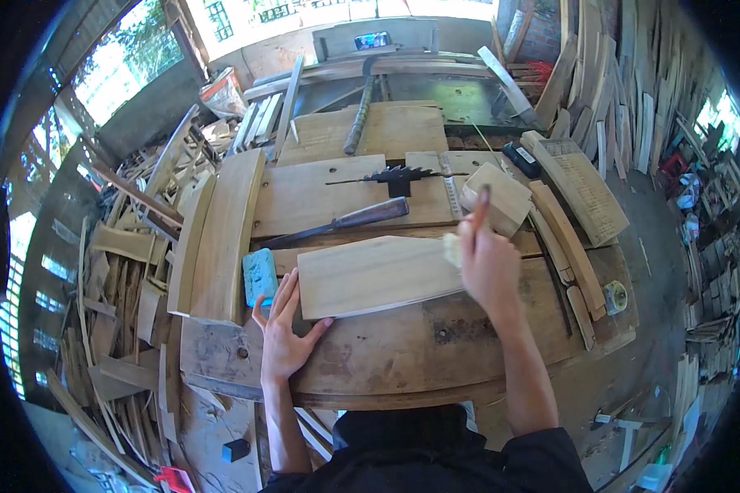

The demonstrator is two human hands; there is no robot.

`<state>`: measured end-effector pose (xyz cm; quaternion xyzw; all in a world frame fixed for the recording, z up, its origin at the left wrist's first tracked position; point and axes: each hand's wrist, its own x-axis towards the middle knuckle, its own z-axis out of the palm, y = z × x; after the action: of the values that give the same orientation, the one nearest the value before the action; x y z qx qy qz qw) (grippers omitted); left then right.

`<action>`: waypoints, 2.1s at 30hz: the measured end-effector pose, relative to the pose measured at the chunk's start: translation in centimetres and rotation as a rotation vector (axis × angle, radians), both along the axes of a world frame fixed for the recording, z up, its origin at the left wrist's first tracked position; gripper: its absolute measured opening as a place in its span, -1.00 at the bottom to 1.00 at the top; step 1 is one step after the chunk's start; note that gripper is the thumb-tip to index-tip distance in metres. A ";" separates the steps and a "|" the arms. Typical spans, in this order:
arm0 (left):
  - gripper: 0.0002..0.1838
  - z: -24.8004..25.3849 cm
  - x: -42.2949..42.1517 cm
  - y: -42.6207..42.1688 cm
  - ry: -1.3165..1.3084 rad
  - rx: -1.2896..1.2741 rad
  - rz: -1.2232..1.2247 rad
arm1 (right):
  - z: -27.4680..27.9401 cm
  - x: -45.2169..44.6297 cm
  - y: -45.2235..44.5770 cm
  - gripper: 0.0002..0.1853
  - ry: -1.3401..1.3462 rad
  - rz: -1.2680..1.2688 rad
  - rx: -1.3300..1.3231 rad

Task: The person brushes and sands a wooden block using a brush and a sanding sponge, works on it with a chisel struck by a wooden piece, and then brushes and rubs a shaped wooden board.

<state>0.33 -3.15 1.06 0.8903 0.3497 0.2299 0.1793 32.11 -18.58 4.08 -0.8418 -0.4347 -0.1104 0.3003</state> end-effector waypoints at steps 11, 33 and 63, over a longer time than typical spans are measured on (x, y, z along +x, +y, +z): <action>-0.05 -0.2 0.0 0.0 -0.035 -0.019 -0.019 | 0.1 -12.8 6.0 -0.72 0.001 0.530 0.025; -0.78 6.7 3.7 -2.5 -0.329 0.231 -0.154 | 0.7 -10.6 4.6 -0.48 0.102 0.912 -0.106; -0.83 7.0 8.0 3.1 -0.171 0.302 0.133 | -2.4 2.7 -1.9 -0.07 -0.004 0.552 0.056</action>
<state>8.33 0.00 8.08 0.8593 0.3529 0.3659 0.0571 34.85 -20.52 1.70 -0.6826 -0.6451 -0.0380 0.3412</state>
